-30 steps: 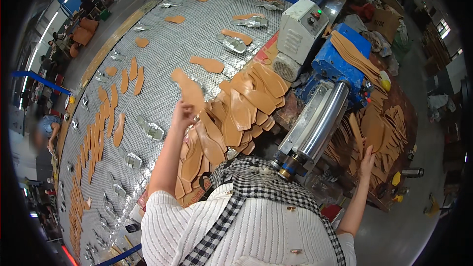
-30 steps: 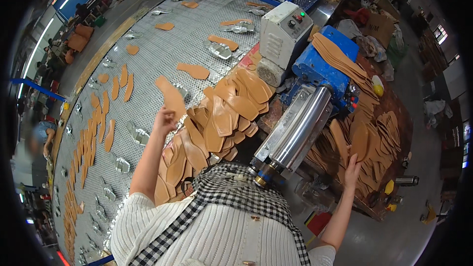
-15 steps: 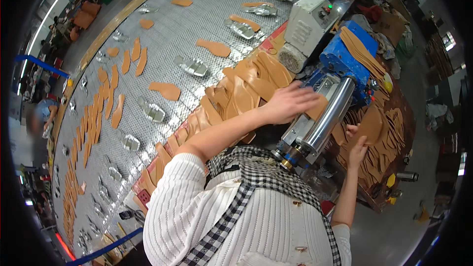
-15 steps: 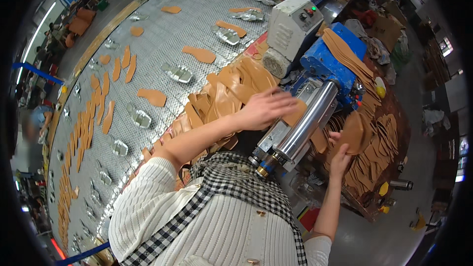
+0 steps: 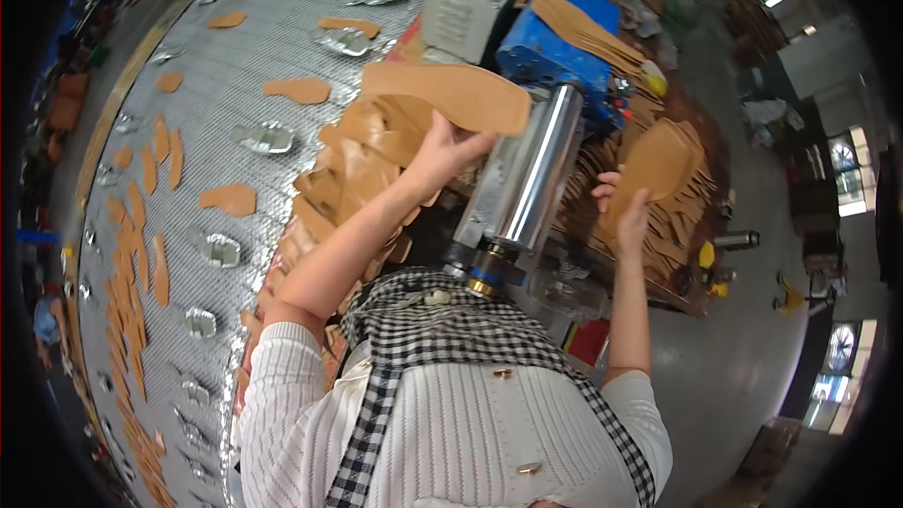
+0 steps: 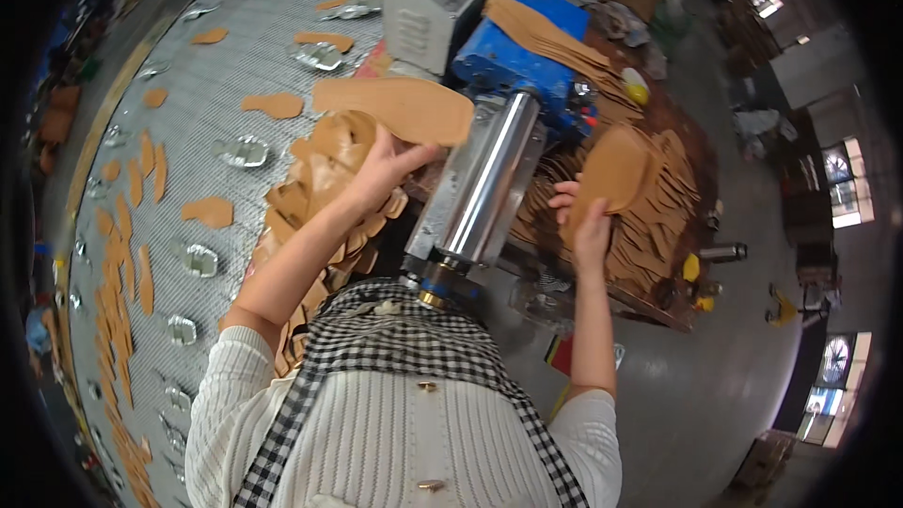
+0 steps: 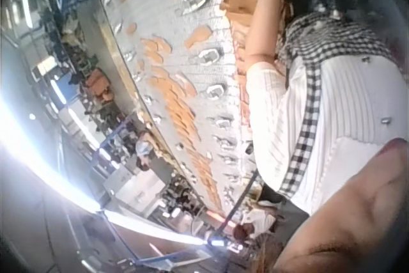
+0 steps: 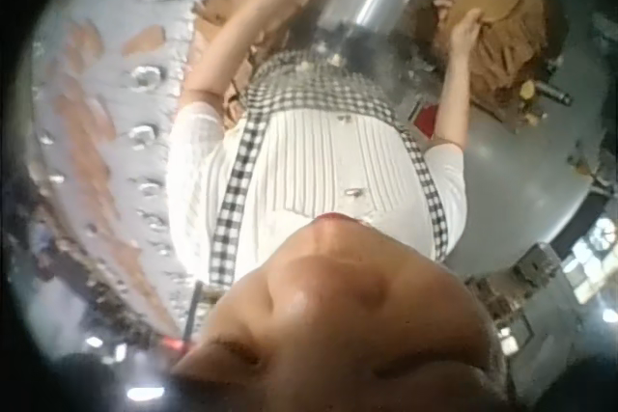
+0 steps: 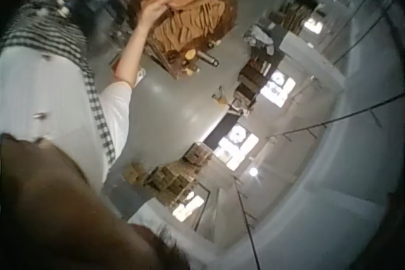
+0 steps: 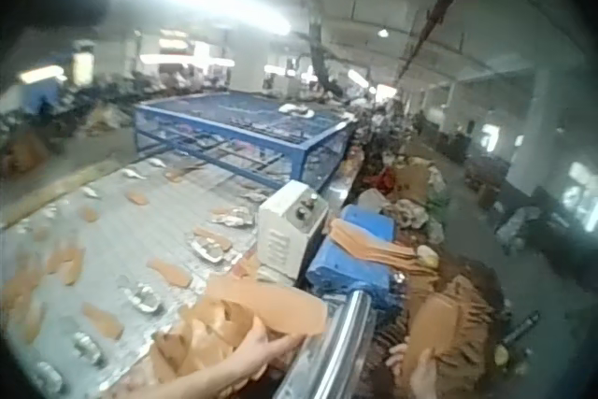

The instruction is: The person feeds shoe insoles through a roller machine and arranges the insoles onto a conveyor belt by hand.

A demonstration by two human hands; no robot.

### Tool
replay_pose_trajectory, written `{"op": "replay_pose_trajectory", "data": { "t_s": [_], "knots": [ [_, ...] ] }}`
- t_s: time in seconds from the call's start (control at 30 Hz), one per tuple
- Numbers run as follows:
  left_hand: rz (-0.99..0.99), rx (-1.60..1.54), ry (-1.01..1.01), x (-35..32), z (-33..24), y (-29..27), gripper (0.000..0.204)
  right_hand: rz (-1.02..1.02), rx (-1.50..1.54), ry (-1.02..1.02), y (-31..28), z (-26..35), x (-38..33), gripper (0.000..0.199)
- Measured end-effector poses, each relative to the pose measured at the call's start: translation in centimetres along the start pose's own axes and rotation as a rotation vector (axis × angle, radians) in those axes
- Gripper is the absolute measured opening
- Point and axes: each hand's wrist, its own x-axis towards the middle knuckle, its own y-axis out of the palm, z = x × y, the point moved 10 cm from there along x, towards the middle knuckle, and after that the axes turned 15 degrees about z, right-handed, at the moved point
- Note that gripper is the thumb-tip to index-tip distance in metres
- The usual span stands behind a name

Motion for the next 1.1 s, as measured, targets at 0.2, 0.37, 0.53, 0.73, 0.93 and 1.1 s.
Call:
{"op": "replay_pose_trajectory", "data": {
  "t_s": [0.2,0.37,0.53,0.73,0.93,1.1],
  "knots": [
    [-0.269,-0.684,-0.215,1.4,4.4,-4.7,0.031,-0.053,-0.046,0.029,0.0,0.6,-2.6,0.065],
    [-0.213,-0.846,-0.200,-1.3,6.7,-9.1,0.031,-0.100,-0.039,0.062,-2.1,0.5,-5.0,0.063],
    [-0.350,-0.792,-0.241,-8.9,4.9,-10.7,0.035,-0.043,-0.018,0.147,-1.9,-0.4,-4.9,0.071],
    [-0.839,-0.600,-0.217,-25.1,3.7,-17.9,0.046,-0.089,-0.010,0.226,-1.0,-1.0,-4.0,0.073],
    [-1.187,-0.499,-0.149,-45.1,2.7,-24.9,0.028,-0.072,0.040,0.248,-4.3,-3.2,-4.8,0.057],
    [-1.919,-1.003,0.105,-59.0,8.9,-24.1,0.034,-0.043,-0.342,0.048,-10.4,-3.5,-5.7,0.056]
  ]
}}
